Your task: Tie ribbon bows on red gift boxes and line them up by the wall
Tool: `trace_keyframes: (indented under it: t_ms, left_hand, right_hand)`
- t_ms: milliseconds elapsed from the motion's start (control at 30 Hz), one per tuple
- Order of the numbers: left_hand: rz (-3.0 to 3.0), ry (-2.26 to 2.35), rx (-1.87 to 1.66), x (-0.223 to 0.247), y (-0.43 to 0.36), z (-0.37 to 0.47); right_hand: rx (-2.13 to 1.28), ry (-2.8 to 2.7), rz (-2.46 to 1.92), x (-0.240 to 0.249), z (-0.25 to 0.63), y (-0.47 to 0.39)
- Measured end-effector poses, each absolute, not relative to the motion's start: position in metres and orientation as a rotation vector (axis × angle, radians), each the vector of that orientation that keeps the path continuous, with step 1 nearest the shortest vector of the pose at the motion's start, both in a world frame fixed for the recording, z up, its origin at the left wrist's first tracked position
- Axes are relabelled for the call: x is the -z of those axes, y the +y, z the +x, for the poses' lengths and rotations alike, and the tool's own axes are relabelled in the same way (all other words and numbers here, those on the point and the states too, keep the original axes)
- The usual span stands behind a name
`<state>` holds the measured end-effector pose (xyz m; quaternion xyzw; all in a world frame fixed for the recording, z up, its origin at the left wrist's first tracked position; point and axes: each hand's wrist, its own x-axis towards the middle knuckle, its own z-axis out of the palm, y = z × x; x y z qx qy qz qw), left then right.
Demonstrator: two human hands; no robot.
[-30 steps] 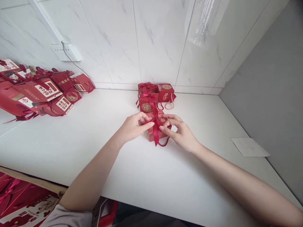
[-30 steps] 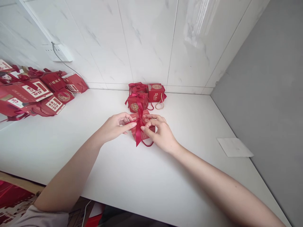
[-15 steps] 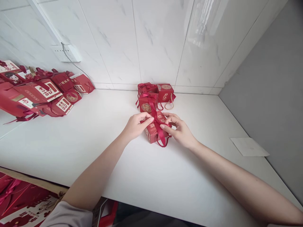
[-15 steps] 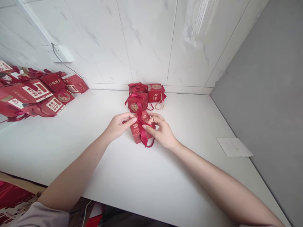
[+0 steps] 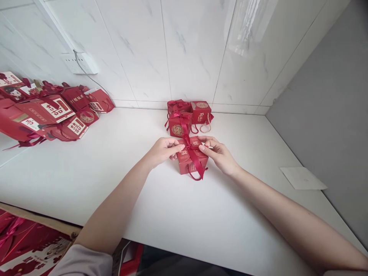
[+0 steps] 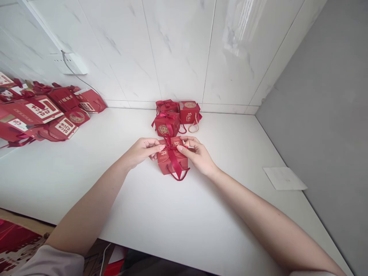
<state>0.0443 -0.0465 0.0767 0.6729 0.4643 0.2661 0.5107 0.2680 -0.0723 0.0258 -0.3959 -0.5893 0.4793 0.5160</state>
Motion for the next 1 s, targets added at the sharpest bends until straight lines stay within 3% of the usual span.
trace_keyframes:
  t_ms: [500, 800, 1000]
  left_hand:
    - [1.636, 1.049, -0.651, -0.070, -0.043, 0.046]
    - [1.847, 1.171, -0.886, -0.062, -0.045, 0.051]
    - [1.802, 1.096, -0.819, -0.069, -0.043, 0.047]
  right_hand:
    - [-1.048, -1.442, -0.986, -0.024, 0.269, -0.071]
    - [-0.911, -1.565, -1.020, -0.028, 0.267, -0.077]
    - [-1.096, -1.396, -0.934, -0.024, 0.271, -0.071]
